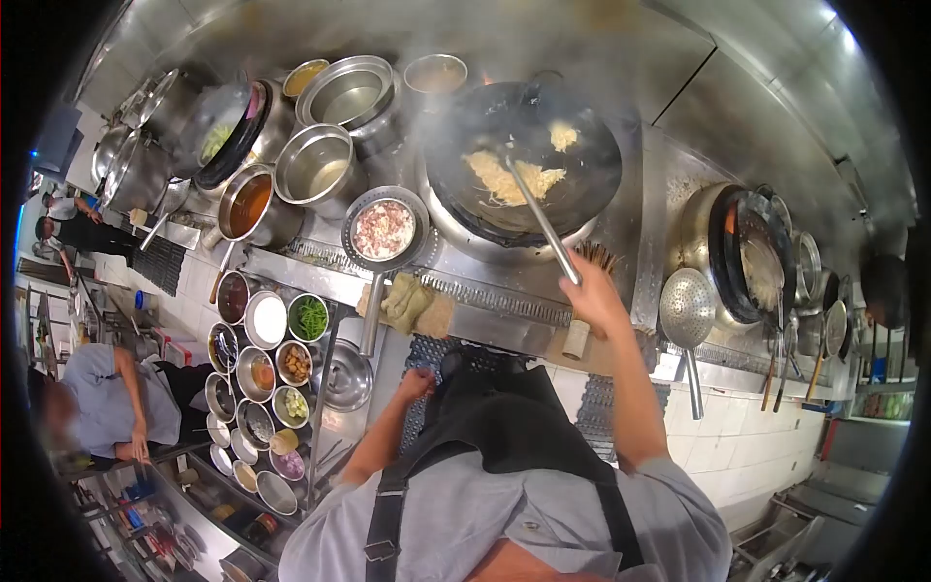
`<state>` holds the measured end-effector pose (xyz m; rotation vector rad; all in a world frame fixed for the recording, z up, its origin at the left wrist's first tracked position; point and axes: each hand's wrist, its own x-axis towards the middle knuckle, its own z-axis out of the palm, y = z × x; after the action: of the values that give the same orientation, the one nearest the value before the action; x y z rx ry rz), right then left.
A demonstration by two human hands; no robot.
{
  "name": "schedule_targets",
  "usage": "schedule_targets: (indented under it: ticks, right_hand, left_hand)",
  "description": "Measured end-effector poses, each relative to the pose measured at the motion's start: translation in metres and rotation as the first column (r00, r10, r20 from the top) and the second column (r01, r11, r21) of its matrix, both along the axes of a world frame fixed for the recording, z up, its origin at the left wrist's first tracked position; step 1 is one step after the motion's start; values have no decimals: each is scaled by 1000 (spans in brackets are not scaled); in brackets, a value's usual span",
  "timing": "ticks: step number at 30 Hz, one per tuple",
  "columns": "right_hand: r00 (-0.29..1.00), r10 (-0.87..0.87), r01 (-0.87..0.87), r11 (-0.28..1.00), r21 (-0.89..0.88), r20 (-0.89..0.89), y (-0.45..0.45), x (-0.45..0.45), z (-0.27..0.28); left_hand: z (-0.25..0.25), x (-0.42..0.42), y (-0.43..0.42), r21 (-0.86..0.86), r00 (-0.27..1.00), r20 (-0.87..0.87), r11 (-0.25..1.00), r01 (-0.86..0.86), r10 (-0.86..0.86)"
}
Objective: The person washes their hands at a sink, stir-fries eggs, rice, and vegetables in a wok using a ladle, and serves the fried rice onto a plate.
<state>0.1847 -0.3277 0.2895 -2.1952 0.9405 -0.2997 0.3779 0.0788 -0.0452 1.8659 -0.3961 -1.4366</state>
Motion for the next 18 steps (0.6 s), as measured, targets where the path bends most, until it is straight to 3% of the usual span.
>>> schedule_targets:
  ticks: [4, 7, 8, 10, 12, 14, 16, 17, 18]
  right_hand:
    - [986, 1, 16, 995, 99, -164, 19, -54, 51]
    - [962, -144, 175, 977, 121, -230, -7, -60, 57]
    - [955, -196, 212, 976, 48, -223, -16, -54, 47]
    - [929, -316, 316, 948, -27, -194, -29, -30, 16]
    - [928, -350, 352, 936, -8, -127, -31, -16, -13]
    - [952, -306, 305, 949, 80, 6, -35, -6, -26]
    - [973, -222, 218, 973, 71, 60, -29, -19, -25]
    - [980, -178, 173, 983, 66, 84, -20, -27, -25]
    - [981, -182, 187, 980, -76, 66, -2, -33, -20]
  left_hand:
    - [3, -16, -25, -54, 987, 90, 988, 142, -136]
    - [3, -22, -50, -93, 822, 262, 835, 542, -505]
    - [10, -23, -65, -114, 800, 227, 801, 588, -555]
    - [106, -29, -113, -160, 743, 159, 726, 669, -650]
    - [192, -30, -162, -317, 848, 153, 787, 529, -508]
    - [239, -26, -207, -384, 810, 524, 776, 500, -262]
    - [274, -17, -255, -448, 601, 794, 759, 474, 93]
    - [299, -10, -282, -495, 477, 841, 720, 486, 256]
    - [317, 1, -307, -534, 341, 845, 678, 505, 411]
